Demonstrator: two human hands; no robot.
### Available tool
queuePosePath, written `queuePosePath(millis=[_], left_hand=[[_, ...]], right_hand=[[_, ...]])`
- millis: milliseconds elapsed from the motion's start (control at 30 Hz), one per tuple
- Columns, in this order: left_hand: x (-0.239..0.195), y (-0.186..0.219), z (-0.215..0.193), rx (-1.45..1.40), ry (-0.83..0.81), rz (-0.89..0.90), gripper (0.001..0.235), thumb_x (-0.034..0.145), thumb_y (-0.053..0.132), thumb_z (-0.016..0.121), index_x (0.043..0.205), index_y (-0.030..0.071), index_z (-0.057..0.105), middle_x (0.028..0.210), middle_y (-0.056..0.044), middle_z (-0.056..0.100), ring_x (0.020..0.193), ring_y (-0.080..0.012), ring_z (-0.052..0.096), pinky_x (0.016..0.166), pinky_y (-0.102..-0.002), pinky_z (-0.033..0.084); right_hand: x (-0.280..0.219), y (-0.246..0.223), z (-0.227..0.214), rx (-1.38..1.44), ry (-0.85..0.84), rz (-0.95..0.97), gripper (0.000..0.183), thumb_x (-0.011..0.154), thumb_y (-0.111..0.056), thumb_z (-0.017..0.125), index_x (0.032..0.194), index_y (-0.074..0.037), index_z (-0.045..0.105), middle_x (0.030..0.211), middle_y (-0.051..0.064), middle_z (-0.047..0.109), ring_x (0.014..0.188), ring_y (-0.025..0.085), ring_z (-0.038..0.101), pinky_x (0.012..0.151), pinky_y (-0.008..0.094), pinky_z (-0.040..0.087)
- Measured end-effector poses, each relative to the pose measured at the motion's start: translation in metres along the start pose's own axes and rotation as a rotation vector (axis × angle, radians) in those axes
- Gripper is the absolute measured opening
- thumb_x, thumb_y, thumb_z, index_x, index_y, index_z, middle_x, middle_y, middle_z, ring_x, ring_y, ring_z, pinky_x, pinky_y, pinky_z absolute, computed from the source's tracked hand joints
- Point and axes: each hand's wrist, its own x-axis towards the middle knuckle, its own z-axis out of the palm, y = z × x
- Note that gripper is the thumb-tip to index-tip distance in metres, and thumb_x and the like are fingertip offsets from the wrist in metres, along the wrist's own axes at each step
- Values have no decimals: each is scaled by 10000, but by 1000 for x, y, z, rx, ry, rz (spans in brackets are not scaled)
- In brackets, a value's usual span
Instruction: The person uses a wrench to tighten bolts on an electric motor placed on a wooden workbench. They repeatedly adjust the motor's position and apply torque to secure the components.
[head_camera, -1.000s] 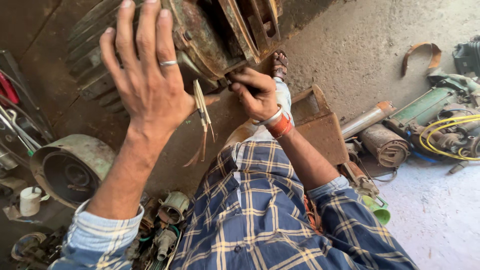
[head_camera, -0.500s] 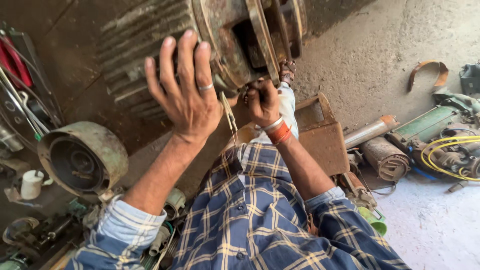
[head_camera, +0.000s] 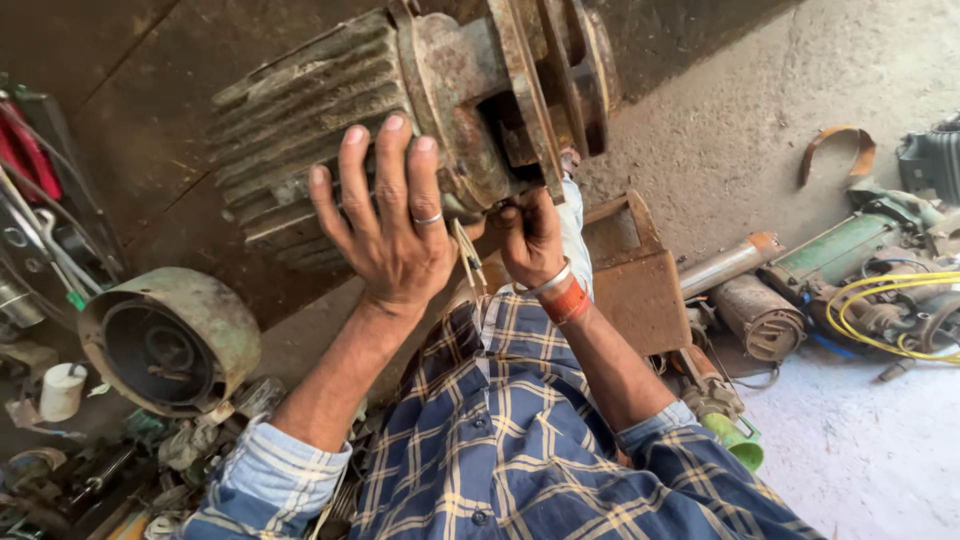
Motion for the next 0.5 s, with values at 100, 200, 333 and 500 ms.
queuePosePath(millis=[100,200,333,500], left_hand=[[4,-1,3,-49,9,1,478,1121,408,485,1521,154,416,1527,-100,530,1450,-338,426,1250,-592,189],[0,-3,0,10,-32,-3,394,1173,283,529,1532,170,413,1551,-68,531,1489,-320,420,1281,-593,204],[5,-5,-14,-48,-71,73,426,1136,151,597,1525,75,441,1540,-137,543,1470,-380,434,1226,-622,271],[19,-17,-20,-31,-52,150,652,1043,50,682,1597,51,338,1662,-144,418,1547,-380,357,1321,-600,216]], right_hand=[[3,-9,2,-55,4,-14,49,1092,5,474,1077,-30,443,880,22,557,802,75,503,721,226,449],[-1,-14,8,-34,23,10,70,1111,-36,496,1078,-44,435,884,19,571,796,73,525,712,225,454],[1,-30,4,-14,40,117,69,1081,-87,554,1109,-29,527,855,18,627,744,63,581,658,212,492],[13,-37,0,-391,85,-318,119,1054,-85,656,1121,13,641,972,47,682,864,90,626,814,234,514]])
